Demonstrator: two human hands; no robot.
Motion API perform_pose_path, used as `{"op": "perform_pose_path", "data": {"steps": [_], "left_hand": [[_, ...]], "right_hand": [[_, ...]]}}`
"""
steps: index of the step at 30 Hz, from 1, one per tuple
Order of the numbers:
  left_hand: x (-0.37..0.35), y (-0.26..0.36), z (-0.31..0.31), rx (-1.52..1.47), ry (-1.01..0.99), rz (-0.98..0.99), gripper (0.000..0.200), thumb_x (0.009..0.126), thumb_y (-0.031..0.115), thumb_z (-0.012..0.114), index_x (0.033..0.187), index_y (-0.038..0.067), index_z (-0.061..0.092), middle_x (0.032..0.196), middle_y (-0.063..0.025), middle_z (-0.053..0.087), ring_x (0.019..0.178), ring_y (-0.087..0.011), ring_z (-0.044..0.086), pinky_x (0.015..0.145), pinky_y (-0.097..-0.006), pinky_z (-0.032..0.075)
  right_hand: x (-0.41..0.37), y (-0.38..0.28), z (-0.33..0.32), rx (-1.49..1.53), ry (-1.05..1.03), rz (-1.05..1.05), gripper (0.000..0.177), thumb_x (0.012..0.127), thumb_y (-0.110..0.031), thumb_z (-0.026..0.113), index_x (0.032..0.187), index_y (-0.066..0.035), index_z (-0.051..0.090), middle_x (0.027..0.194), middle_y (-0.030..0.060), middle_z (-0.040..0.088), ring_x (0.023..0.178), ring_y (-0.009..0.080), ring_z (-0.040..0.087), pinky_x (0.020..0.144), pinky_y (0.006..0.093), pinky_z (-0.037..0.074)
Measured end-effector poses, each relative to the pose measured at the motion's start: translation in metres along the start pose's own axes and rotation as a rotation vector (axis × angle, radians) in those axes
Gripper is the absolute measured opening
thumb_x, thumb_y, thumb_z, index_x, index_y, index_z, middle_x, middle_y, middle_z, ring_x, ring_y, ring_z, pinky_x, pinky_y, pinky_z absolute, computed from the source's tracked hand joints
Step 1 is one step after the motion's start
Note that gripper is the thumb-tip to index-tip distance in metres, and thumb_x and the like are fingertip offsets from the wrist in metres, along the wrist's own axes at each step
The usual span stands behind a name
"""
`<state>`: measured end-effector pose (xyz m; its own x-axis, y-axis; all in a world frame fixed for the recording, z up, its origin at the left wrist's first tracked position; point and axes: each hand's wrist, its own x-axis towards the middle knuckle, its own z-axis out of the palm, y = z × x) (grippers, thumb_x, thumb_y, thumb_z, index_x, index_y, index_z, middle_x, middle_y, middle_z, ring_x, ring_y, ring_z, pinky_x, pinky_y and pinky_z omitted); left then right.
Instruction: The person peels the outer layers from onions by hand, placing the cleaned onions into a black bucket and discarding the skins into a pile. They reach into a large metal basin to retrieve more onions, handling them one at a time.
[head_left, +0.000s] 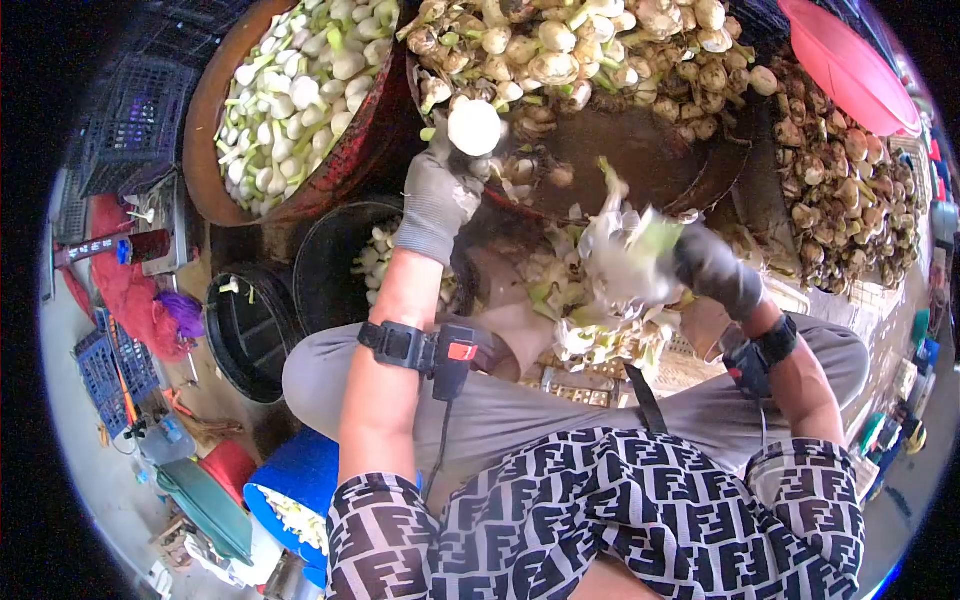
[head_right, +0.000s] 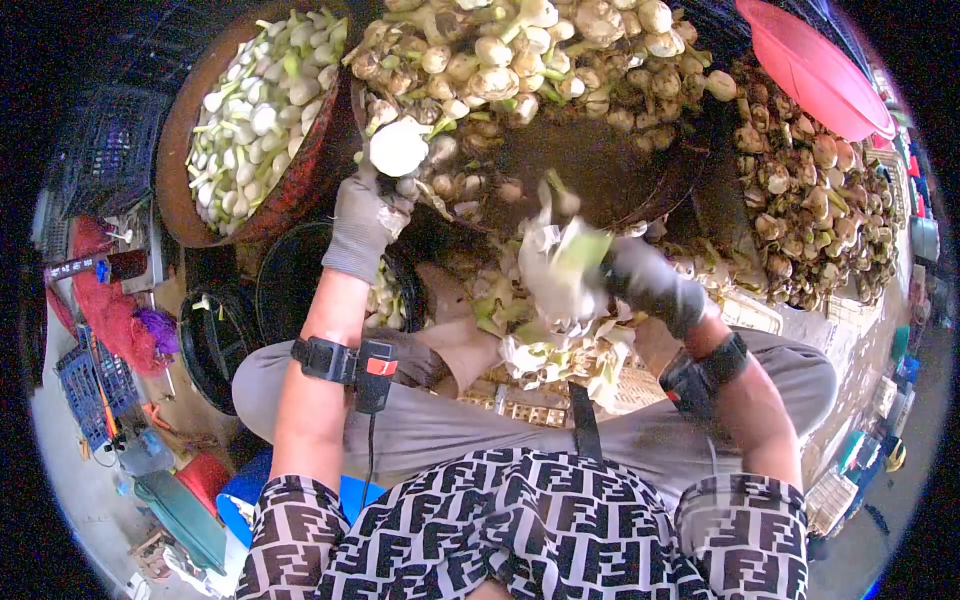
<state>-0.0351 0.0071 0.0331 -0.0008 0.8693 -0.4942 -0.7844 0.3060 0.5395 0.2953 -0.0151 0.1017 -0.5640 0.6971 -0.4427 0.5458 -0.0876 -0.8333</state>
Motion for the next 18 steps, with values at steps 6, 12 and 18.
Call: {"op": "perform_pose_path", "data": {"steps": [6,12,18], "left_hand": [[-0.005,-0.003,0.019,-0.038,-0.037,-0.099,0.045,0.088,0.04,0.049,0.111,0.001,0.052,0.086,-0.0137,0.061,0.057,-0.0177,0.056,0.044,-0.0235,0.043],[-0.008,0.04,0.031,-0.322,-0.135,0.208,0.041,0.086,0.037,0.054,0.11,0.005,0.051,0.081,-0.004,0.058,0.067,-0.0122,0.056,0.055,-0.0238,0.049],[-0.007,0.038,0.036,-0.297,-0.284,0.087,0.047,0.088,0.042,0.049,0.108,0.0,0.053,0.084,-0.0073,0.057,0.068,-0.0159,0.053,0.054,-0.0246,0.044]], "right_hand": [[0.034,-0.012,0.005,-0.399,-0.102,0.019,0.019,0.073,-0.019,0.06,0.089,-0.009,0.063,0.083,0.0115,0.064,0.075,0.0255,0.062,0.067,0.0334,0.048],[0.119,0.013,-0.017,-0.333,0.135,0.07,0.021,0.073,-0.014,0.056,0.091,-0.011,0.064,0.09,0.0122,0.065,0.084,0.0293,0.062,0.074,0.0358,0.048],[0.199,0.138,-0.022,-0.863,-0.105,0.201,0.035,0.072,-0.024,0.055,0.102,-0.007,0.063,0.101,0.015,0.062,0.095,0.0313,0.059,0.084,0.0374,0.046]]}}
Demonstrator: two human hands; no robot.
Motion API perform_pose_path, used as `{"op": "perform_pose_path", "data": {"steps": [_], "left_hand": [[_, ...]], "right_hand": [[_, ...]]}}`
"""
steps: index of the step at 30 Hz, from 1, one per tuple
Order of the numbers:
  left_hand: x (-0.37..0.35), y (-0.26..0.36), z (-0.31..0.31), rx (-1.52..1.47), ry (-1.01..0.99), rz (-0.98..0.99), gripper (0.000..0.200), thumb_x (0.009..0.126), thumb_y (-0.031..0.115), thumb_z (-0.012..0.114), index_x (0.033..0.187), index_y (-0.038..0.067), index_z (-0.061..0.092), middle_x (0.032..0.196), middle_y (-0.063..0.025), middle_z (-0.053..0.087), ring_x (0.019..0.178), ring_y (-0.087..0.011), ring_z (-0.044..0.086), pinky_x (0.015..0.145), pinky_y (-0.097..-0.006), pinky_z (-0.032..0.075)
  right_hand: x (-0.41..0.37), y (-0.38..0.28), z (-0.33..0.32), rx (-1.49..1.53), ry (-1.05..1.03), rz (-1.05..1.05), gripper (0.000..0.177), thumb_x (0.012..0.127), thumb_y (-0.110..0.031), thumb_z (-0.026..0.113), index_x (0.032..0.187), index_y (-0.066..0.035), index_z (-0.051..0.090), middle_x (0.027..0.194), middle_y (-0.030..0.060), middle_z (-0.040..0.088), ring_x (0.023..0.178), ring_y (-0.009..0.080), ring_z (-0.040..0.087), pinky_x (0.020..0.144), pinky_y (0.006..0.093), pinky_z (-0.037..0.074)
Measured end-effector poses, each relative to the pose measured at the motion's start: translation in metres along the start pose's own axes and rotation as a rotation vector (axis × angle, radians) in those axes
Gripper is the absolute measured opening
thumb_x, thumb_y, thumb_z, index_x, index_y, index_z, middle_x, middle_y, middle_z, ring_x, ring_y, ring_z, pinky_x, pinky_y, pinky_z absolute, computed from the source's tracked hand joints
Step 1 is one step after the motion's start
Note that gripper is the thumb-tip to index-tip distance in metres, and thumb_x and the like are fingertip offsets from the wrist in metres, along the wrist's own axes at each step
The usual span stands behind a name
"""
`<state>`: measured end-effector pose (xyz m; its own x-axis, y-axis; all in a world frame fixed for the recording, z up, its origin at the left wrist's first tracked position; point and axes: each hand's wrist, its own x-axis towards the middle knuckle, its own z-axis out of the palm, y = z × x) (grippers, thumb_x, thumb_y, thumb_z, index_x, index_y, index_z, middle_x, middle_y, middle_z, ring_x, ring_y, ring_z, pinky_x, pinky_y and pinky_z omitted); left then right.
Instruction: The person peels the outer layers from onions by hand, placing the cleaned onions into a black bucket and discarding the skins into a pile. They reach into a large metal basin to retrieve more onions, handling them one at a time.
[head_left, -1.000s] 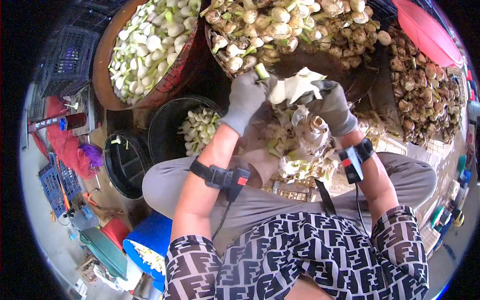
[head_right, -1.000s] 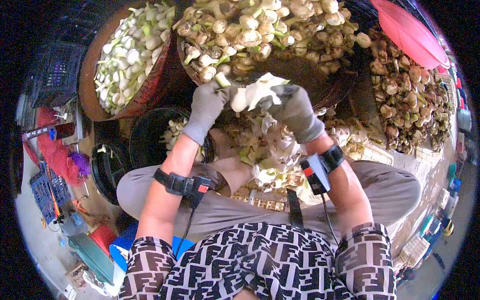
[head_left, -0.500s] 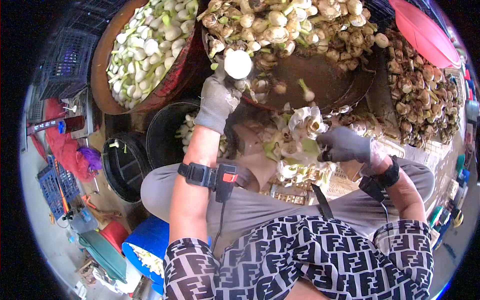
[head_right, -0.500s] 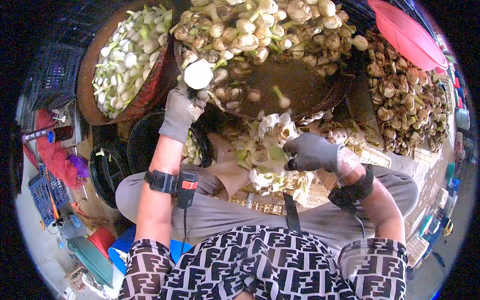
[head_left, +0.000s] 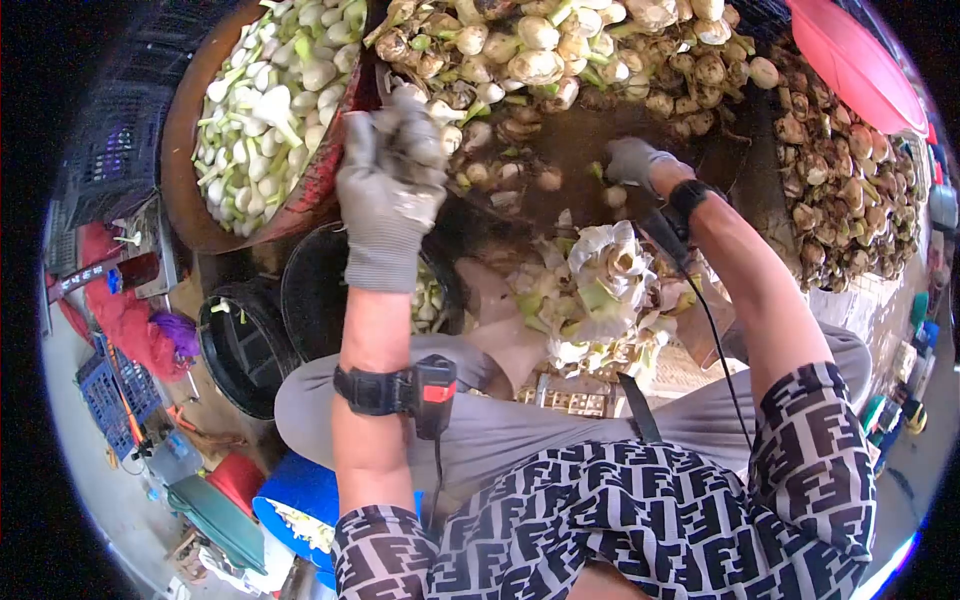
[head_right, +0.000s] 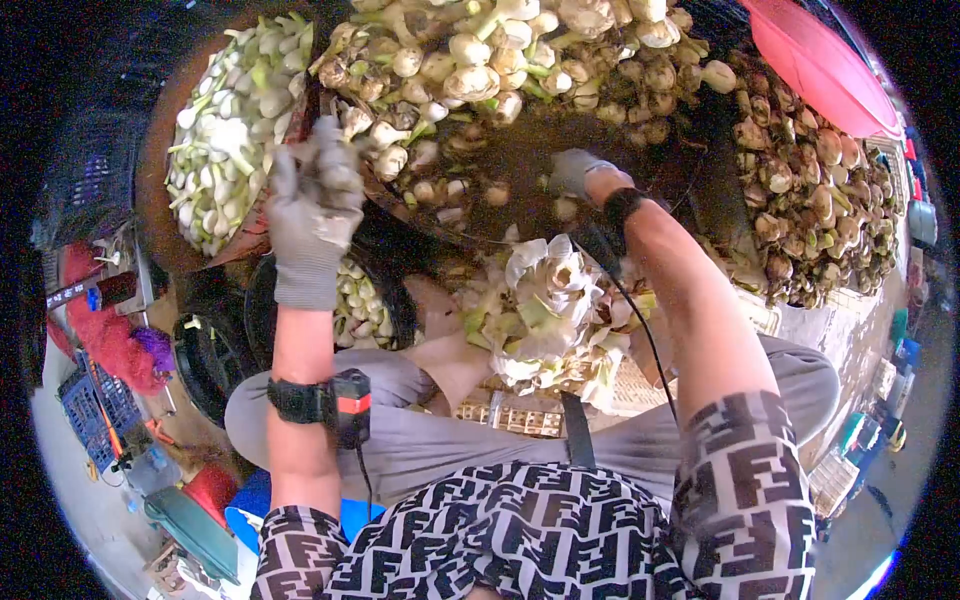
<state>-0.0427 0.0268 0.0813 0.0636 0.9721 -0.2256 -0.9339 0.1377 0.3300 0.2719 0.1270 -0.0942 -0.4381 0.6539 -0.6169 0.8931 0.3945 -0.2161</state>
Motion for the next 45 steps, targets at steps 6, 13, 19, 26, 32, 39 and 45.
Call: {"op": "perform_pose_path", "data": {"steps": [6,13,19,26,32,39,45], "left_hand": [[0.006,-0.028,0.012,0.197,0.175,-0.038,0.039,0.091,0.033,0.046,0.105,-0.003,0.053,0.086,-0.012,0.057,0.066,-0.0189,0.053,0.056,-0.0271,0.045],[0.006,-0.057,0.005,1.102,0.171,-0.046,0.048,0.08,0.04,0.062,0.108,0.002,0.052,0.094,-0.0105,0.057,0.082,-0.0219,0.058,0.072,-0.0307,0.049],[-0.015,-0.098,-0.018,1.857,-0.042,0.147,0.064,0.067,0.031,0.076,0.117,0.004,0.047,0.11,-0.0168,0.054,0.098,-0.0255,0.055,0.084,-0.0339,0.044],[-0.026,-0.093,-0.017,1.447,-0.07,0.027,0.041,0.077,0.014,0.069,0.113,0.006,0.053,0.095,-0.0066,0.061,0.083,-0.0135,0.058,0.074,-0.0276,0.047],[-0.019,-0.089,-0.04,0.983,-0.059,-0.116,0.034,0.088,0.032,0.053,0.108,0.005,0.057,0.087,-0.0027,0.062,0.075,-0.0073,0.056,0.063,-0.022,0.049],[-0.02,-0.092,-0.018,1.295,-0.022,0.194,0.036,0.091,0.039,0.044,0.102,0.007,0.056,0.082,-0.0055,0.06,0.058,-0.0147,0.057,0.044,-0.0258,0.047],[-0.024,-0.081,-0.01,0.448,0.233,-0.444,0.042,0.092,0.044,0.034,0.1,0.008,0.056,0.075,-0.0042,0.059,0.05,-0.0115,0.054,0.035,-0.0234,0.04]], "right_hand": [[0.002,0.008,0.03,0.176,-0.267,0.004,0.033,0.074,-0.026,0.053,0.099,-0.006,0.063,0.104,0.0176,0.06,0.095,0.0332,0.058,0.08,0.0409,0.045],[-0.029,-0.032,-0.037,0.141,-0.145,-0.147,0.029,0.085,-0.029,0.051,0.098,-0.006,0.062,0.083,0.0125,0.063,0.071,0.028,0.061,0.066,0.0348,0.048],[-0.099,-0.112,-0.057,1.457,0.099,-0.042,0.02,0.081,-0.02,0.064,0.087,-0.002,0.062,0.067,-0.0008,0.056,0.055,0.0065,0.052,0.048,0.0217,0.042],[-0.119,-0.124,-0.054,1.61,0.149,-0.034,0.016,0.08,-0.013,0.063,0.087,0.001,0.061,0.067,0.0009,0.057,0.053,0.0075,0.051,0.046,0.0213,0.042],[-0.115,-0.129,-0.046,1.595,0.355,-0.063,0.013,0.08,-0.01,0.063,0.089,-0.001,0.062,0.071,-0.0013,0.059,0.052,0.0053,0.048,0.046,0.019,0.038],[-0.121,-0.137,-0.048,1.586,0.344,-0.094,0.016,0.081,-0.011,0.061,0.094,-0.002,0.062,0.077,-0.0008,0.061,0.06,0.0039,0.051,0.053,0.0185,0.042],[-0.132,-0.138,-0.049,1.8,0.233,-0.292,0.022,0.08,-0.007,0.063,0.101,-0.002,0.059,0.087,0.0019,0.062,0.074,0.0072,0.057,0.064,0.0217,0.049]]}}
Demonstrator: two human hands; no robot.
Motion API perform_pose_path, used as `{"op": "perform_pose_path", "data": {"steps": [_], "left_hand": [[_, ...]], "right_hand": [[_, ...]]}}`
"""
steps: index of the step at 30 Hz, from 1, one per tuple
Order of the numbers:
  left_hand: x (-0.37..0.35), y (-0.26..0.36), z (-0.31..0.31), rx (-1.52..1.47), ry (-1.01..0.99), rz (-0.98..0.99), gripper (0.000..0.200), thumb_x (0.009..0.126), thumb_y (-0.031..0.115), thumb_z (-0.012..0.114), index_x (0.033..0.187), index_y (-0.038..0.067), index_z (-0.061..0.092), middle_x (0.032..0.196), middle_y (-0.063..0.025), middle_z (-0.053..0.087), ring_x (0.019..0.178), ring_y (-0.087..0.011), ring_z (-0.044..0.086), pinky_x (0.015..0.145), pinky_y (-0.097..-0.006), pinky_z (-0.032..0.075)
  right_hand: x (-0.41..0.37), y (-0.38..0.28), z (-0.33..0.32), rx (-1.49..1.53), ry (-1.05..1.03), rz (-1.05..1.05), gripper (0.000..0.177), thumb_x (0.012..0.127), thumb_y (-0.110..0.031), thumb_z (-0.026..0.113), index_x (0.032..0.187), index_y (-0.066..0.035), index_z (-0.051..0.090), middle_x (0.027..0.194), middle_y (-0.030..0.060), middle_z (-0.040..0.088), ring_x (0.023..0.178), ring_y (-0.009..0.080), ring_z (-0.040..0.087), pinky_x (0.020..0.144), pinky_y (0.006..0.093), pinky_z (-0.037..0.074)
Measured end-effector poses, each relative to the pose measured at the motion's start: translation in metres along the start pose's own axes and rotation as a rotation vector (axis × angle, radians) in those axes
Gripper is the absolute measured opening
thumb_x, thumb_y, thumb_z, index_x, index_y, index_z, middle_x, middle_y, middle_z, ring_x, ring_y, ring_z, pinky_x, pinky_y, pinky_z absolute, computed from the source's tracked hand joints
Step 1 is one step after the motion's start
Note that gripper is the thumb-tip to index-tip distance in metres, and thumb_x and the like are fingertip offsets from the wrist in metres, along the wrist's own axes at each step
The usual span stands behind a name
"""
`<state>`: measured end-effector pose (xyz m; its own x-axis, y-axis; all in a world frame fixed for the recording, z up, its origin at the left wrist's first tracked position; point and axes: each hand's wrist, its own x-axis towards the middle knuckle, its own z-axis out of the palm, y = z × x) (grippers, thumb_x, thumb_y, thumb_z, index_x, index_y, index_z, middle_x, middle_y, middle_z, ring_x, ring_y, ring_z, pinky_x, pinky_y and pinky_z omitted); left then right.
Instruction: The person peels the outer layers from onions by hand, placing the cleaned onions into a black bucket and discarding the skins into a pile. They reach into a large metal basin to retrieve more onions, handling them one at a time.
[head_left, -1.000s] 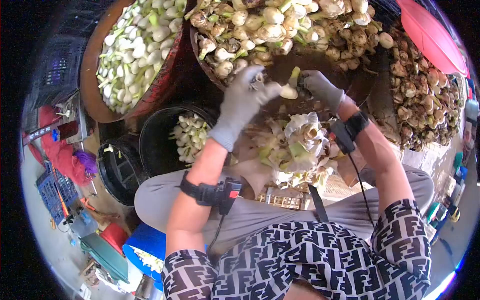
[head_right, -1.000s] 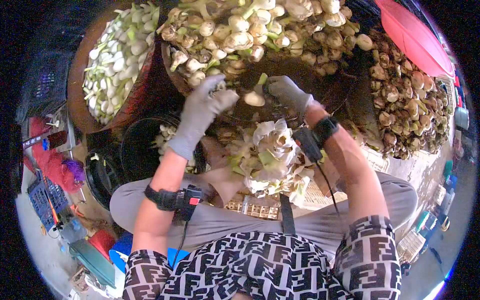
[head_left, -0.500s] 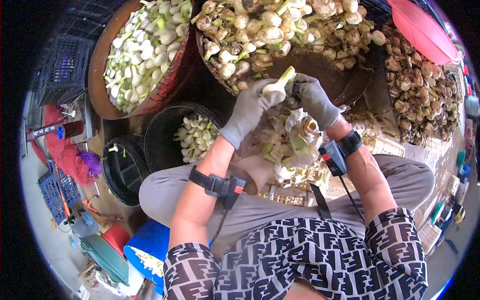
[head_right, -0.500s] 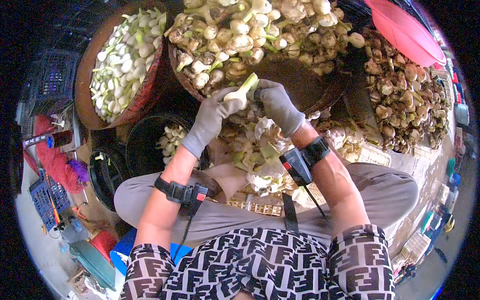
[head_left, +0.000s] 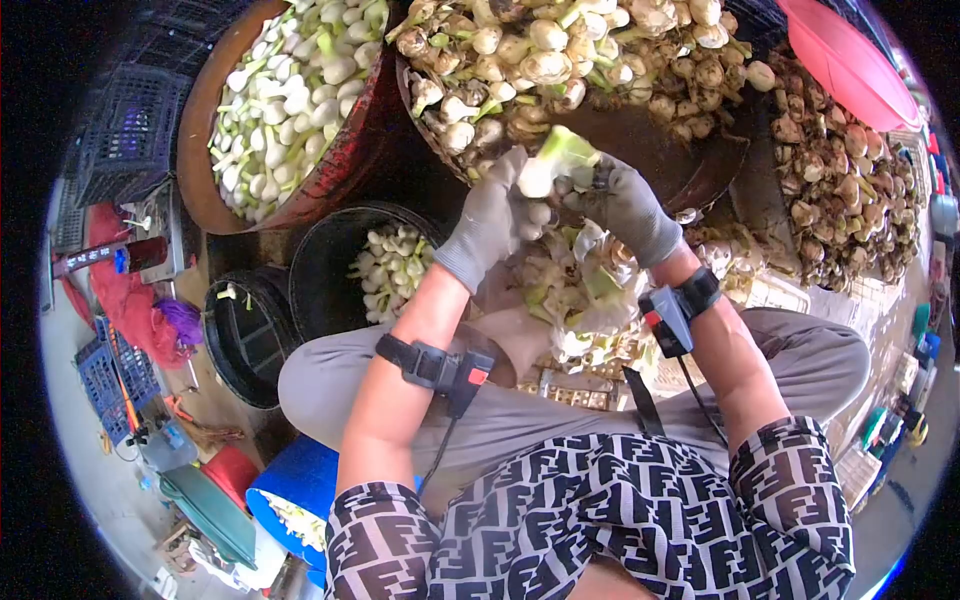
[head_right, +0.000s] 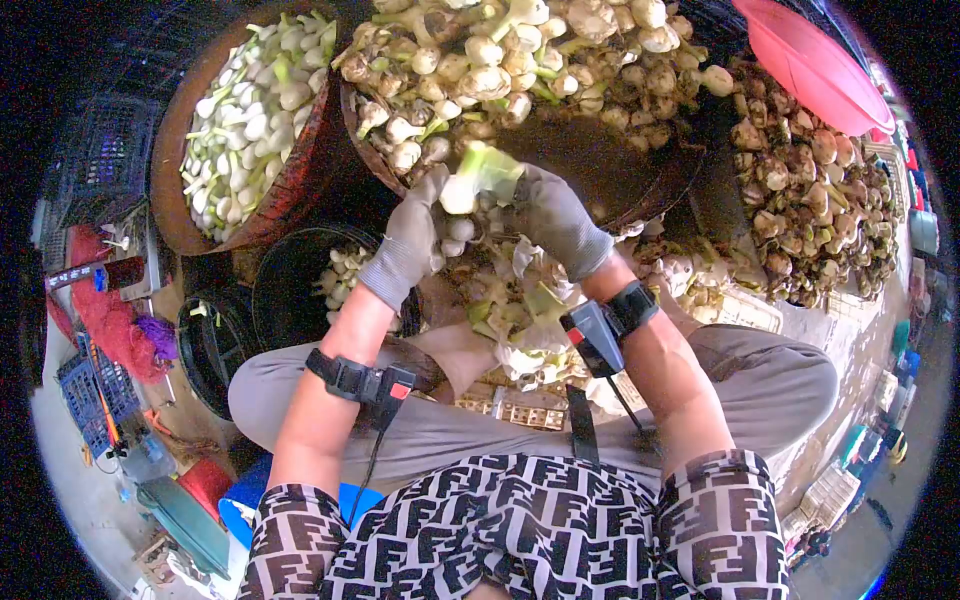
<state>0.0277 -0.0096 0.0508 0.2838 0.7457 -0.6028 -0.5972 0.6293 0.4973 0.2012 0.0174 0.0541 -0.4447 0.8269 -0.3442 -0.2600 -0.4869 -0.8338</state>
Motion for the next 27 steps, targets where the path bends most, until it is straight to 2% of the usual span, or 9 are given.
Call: {"op": "perform_pose_path", "data": {"steps": [4,7,8,11,16,19,25,26,27], "left_hand": [[0.0,0.01,-0.008,0.091,-0.246,-0.125,0.052,0.092,0.049,0.026,0.1,0.009,0.058,0.076,-0.005,0.062,0.055,-0.0131,0.057,0.042,-0.0234,0.044],[0.018,-0.006,-0.014,0.955,0.225,0.855,0.046,0.092,0.046,0.035,0.097,0.008,0.061,0.078,-0.0046,0.063,0.066,-0.0156,0.06,0.057,-0.0252,0.048],[0.003,0.005,-0.007,1.082,0.392,0.48,0.036,0.087,0.04,0.051,0.095,0.006,0.062,0.082,-0.0064,0.064,0.077,-0.0162,0.062,0.07,-0.0272,0.048],[-0.008,0.015,0.011,0.894,0.279,0.654,0.025,0.084,0.023,0.059,0.102,0.006,0.061,0.096,-0.0044,0.064,0.082,-0.0101,0.059,0.076,-0.0231,0.045],[-0.004,0.008,0.011,1.375,0.449,0.524,0.039,0.069,0.04,0.072,0.09,0.007,0.063,0.082,-0.0118,0.063,0.077,-0.0259,0.062,0.071,-0.0337,0.047],[0.001,0.004,0.005,1.463,0.469,0.534,0.036,0.071,0.036,0.071,0.089,0.006,0.064,0.078,-0.0117,0.064,0.074,-0.0225,0.062,0.068,-0.032,0.047],[-0.002,0.012,0.002,0.868,-0.056,0.522,0.018,0.075,0.011,0.068,0.09,0.002,0.064,0.086,-0.0064,0.066,0.076,-0.0105,0.059,0.071,-0.0249,0.047],[-0.001,0.011,0.001,0.785,-0.208,0.475,0.017,0.075,0.003,0.066,0.092,0.002,0.064,0.092,-0.0049,0.064,0.083,-0.0103,0.058,0.076,-0.0235,0.046],[-0.006,0.014,0.008,0.75,-0.271,0.48,0.018,0.075,0.002,0.066,0.093,0.002,0.063,0.092,-0.005,0.064,0.084,-0.0106,0.057,0.077,-0.0235,0.045]], "right_hand": [[-0.004,0.004,-0.016,-0.571,-0.139,-0.28,0.031,0.076,-0.001,0.065,0.106,0.0,0.055,0.09,0.0033,0.062,0.079,0.0105,0.058,0.069,0.0247,0.05],[-0.01,-0.007,-0.008,-0.544,-0.092,-0.242,0.03,0.077,-0.001,0.062,0.106,0.001,0.054,0.089,0.004,0.061,0.079,0.0111,0.058,0.07,0.0259,0.051],[-0.013,-0.012,-0.002,-0.471,-0.066,-0.199,0.028,0.078,-0.001,0.061,0.105,0.002,0.054,0.089,0.0042,0.061,0.078,0.0111,0.058,0.07,0.0261,0.051],[-0.008,-0.012,0.001,-0.124,0.072,0.012,0.026,0.081,-0.002,0.05,0.106,0.004,0.054,0.089,0.0065,0.061,0.077,0.0123,0.059,0.07,0.0267,0.051],[0.004,0.007,-0.004,-0.155,0.097,0.08,0.026,0.079,0.0,0.043,0.101,0.005,0.057,0.088,0.0109,0.062,0.075,0.0165,0.06,0.067,0.0288,0.05],[-0.001,0.007,-0.007,-0.242,0.051,0.043,0.021,0.079,-0.001,0.043,0.092,0.004,0.059,0.083,0.0096,0.062,0.073,0.0158,0.059,0.067,0.0265,0.049],[-0.011,-0.011,-0.02,-0.927,0.088,-0.362,0.017,0.081,-0.003,0.04,0.074,0.0,0.056,0.072,0.0102,0.059,0.064,0.013,0.054,0.057,0.0243,0.045],[-0.006,-0.012,-0.028,-0.259,-0.014,-0.11,0.012,0.08,-0.002,0.046,0.075,0.0,0.058,0.069,0.0057,0.058,0.063,0.0106,0.051,0.057,0.024,0.043],[-0.005,-0.009,-0.03,-0.14,0.033,-0.038,0.011,0.08,-0.002,0.048,0.075,0.0,0.058,0.069,0.0045,0.058,0.063,0.0101,0.051,0.057,0.024,0.043]]}}
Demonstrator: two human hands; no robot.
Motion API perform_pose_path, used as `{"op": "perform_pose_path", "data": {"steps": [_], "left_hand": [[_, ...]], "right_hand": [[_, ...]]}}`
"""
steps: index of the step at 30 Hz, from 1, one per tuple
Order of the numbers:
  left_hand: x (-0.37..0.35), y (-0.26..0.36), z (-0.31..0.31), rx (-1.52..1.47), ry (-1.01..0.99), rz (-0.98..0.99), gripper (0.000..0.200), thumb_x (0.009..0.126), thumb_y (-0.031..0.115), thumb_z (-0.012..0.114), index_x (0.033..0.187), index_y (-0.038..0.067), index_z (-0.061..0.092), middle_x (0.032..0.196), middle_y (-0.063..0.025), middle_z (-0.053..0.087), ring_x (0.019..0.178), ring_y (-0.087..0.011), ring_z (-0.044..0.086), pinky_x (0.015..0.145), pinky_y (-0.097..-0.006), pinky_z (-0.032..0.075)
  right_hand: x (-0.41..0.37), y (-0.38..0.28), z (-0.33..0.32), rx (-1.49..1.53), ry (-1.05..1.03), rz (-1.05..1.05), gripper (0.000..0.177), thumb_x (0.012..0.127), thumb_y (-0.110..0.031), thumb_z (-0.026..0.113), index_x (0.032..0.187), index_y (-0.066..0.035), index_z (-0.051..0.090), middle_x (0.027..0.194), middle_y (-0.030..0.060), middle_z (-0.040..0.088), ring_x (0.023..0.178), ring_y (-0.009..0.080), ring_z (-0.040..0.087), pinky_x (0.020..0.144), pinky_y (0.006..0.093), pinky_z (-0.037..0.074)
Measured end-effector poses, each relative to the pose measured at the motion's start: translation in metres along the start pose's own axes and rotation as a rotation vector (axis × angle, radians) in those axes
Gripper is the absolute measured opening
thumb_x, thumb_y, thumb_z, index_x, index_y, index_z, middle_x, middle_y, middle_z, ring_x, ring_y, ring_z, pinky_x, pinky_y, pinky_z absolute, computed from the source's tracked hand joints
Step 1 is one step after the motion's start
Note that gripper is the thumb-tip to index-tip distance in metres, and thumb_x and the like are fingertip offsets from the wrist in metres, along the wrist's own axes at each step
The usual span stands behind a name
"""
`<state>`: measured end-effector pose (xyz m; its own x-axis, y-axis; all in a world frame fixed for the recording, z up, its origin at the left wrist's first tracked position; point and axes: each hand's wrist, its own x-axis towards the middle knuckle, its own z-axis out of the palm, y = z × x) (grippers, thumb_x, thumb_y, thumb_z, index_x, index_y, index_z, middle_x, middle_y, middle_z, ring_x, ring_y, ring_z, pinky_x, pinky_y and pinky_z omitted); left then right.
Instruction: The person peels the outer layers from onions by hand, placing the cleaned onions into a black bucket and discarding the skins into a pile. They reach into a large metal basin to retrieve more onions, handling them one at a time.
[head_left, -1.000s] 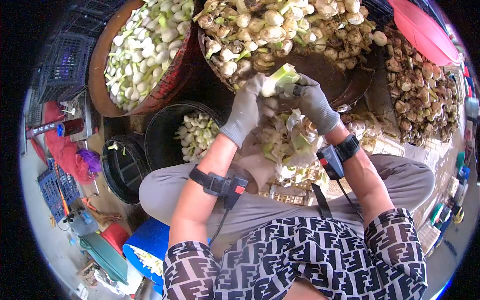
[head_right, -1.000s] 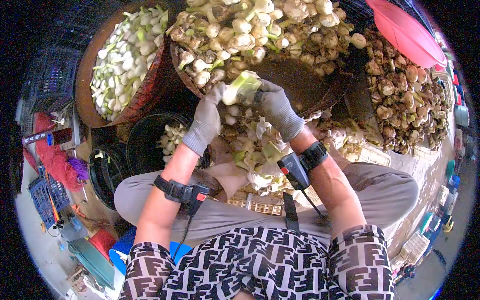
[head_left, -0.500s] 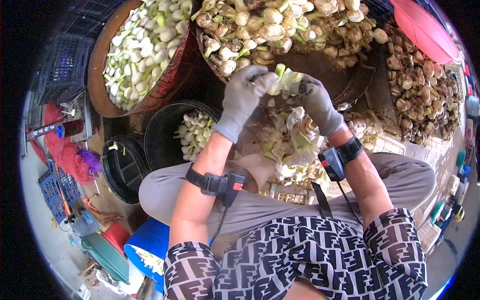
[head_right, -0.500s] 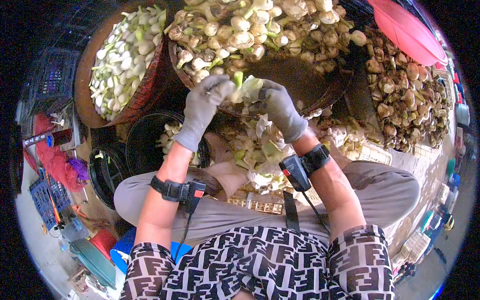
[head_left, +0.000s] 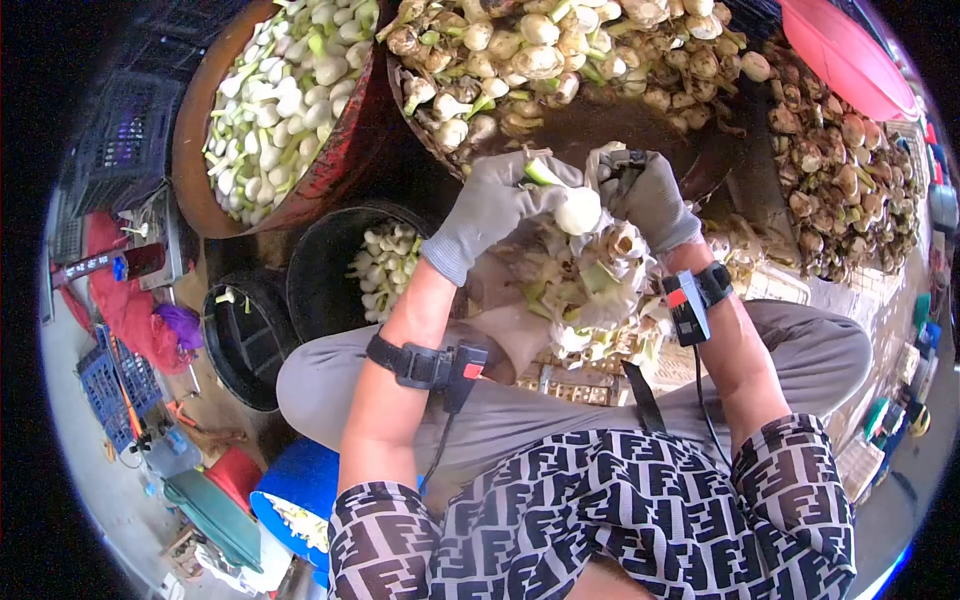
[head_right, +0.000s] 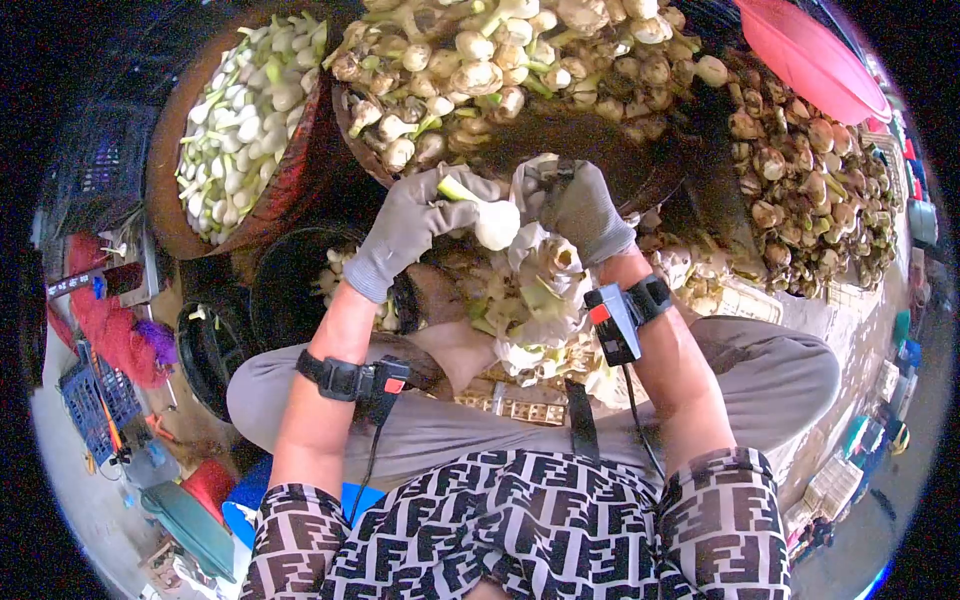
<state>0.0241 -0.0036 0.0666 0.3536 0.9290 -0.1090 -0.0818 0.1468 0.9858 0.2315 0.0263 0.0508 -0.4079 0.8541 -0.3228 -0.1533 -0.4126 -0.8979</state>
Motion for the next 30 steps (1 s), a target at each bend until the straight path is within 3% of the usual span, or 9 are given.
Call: {"op": "perform_pose_path", "data": {"steps": [2,3,8,10,13,16,18,24,30], "left_hand": [[-0.002,0.016,0.006,-0.085,-0.086,0.063,0.018,0.076,0.001,0.065,0.094,0.002,0.063,0.092,-0.005,0.063,0.086,-0.0113,0.057,0.08,-0.0233,0.045],[-0.001,0.021,0.006,-0.064,-0.079,0.099,0.02,0.074,-0.003,0.065,0.093,0.002,0.062,0.092,-0.0045,0.063,0.089,-0.0116,0.056,0.082,-0.024,0.044],[-0.004,0.031,-0.01,-0.158,0.079,0.186,0.021,0.071,-0.008,0.059,0.09,0.001,0.06,0.105,-0.0092,0.058,0.106,-0.0205,0.052,0.094,-0.0319,0.039],[-0.006,0.037,-0.022,-0.142,0.112,0.235,0.023,0.07,-0.009,0.059,0.091,0.001,0.06,0.106,-0.0092,0.057,0.106,-0.0204,0.052,0.094,-0.0318,0.038],[-0.011,0.043,-0.033,-0.042,0.159,0.197,0.019,0.07,-0.01,0.057,0.086,0.001,0.061,0.099,-0.0084,0.06,0.104,-0.019,0.052,0.094,-0.032,0.038],[-0.012,0.044,-0.029,0.044,0.208,0.167,0.019,0.068,-0.012,0.057,0.081,0.0,0.06,0.089,-0.007,0.061,0.093,-0.0161,0.055,0.088,-0.0289,0.042],[-0.008,0.038,-0.029,-0.044,0.149,0.13,0.016,0.07,-0.011,0.056,0.08,0.0,0.06,0.09,-0.0072,0.061,0.099,-0.0165,0.053,0.093,-0.0297,0.038],[-0.007,0.032,-0.017,0.093,0.133,0.082,0.015,0.068,-0.011,0.06,0.075,0.002,0.059,0.084,-0.0045,0.06,0.086,-0.0142,0.056,0.084,-0.028,0.043],[-0.009,0.028,-0.025,0.048,0.074,0.089,0.019,0.065,-0.014,0.063,0.069,0.004,0.057,0.082,-0.0028,0.058,0.083,-0.0137,0.055,0.081,-0.0271,0.044]], "right_hand": [[0.001,0.007,0.0,0.235,0.084,0.147,0.01,0.079,-0.003,0.051,0.075,0.0,0.059,0.07,0.0022,0.058,0.062,0.0093,0.051,0.057,0.0239,0.043],[0.0,0.011,0.001,-0.596,0.007,-0.323,0.009,0.08,-0.002,0.053,0.076,0.0,0.06,0.07,0.0003,0.058,0.062,0.0091,0.052,0.056,0.0242,0.044],[-0.024,0.027,0.011,-0.339,-0.107,0.323,0.015,0.069,-0.01,0.056,0.08,-0.001,0.06,0.072,0.0107,0.061,0.061,0.0186,0.057,0.058,0.0278,0.047],[-0.039,0.015,0.021,-0.988,-0.429,0.504,0.02,0.067,-0.017,0.057,0.083,-0.004,0.06,0.077,0.0179,0.061,0.069,0.0279,0.061,0.062,0.0337,0.049],[-0.061,-0.012,0.027,-1.564,-0.718,0.282,0.026,0.066,-0.023,0.061,0.089,-0.01,0.059,0.082,0.0193,0.062,0.081,0.0362,0.06,0.07,0.043,0.048],[-0.041,-0.038,0.035,-1.519,-0.412,0.307,0.031,0.068,-0.026,0.065,0.093,-0.009,0.058,0.081,0.0178,0.062,0.081,0.0351,0.061,0.07,0.0399,0.048],[-0.033,-0.035,0.029,-0.952,-0.074,-0.094,0.035,0.07,-0.024,0.069,0.098,-0.008,0.058,0.083,0.016,0.061,0.081,0.0336,0.06,0.07,0.0358,0.048],[0.004,-0.026,0.037,-0.801,0.029,-0.544,0.031,0.069,-0.017,0.072,0.094,-0.005,0.059,0.089,0.0139,0.059,0.08,0.0292,0.059,0.069,0.0323,0.047],[0.019,-0.021,0.022,-0.856,0.161,-0.243,0.021,0.071,-0.013,0.066,0.09,-0.006,0.061,0.081,0.0126,0.062,0.076,0.0269,0.061,0.069,0.0312,0.047]]}}
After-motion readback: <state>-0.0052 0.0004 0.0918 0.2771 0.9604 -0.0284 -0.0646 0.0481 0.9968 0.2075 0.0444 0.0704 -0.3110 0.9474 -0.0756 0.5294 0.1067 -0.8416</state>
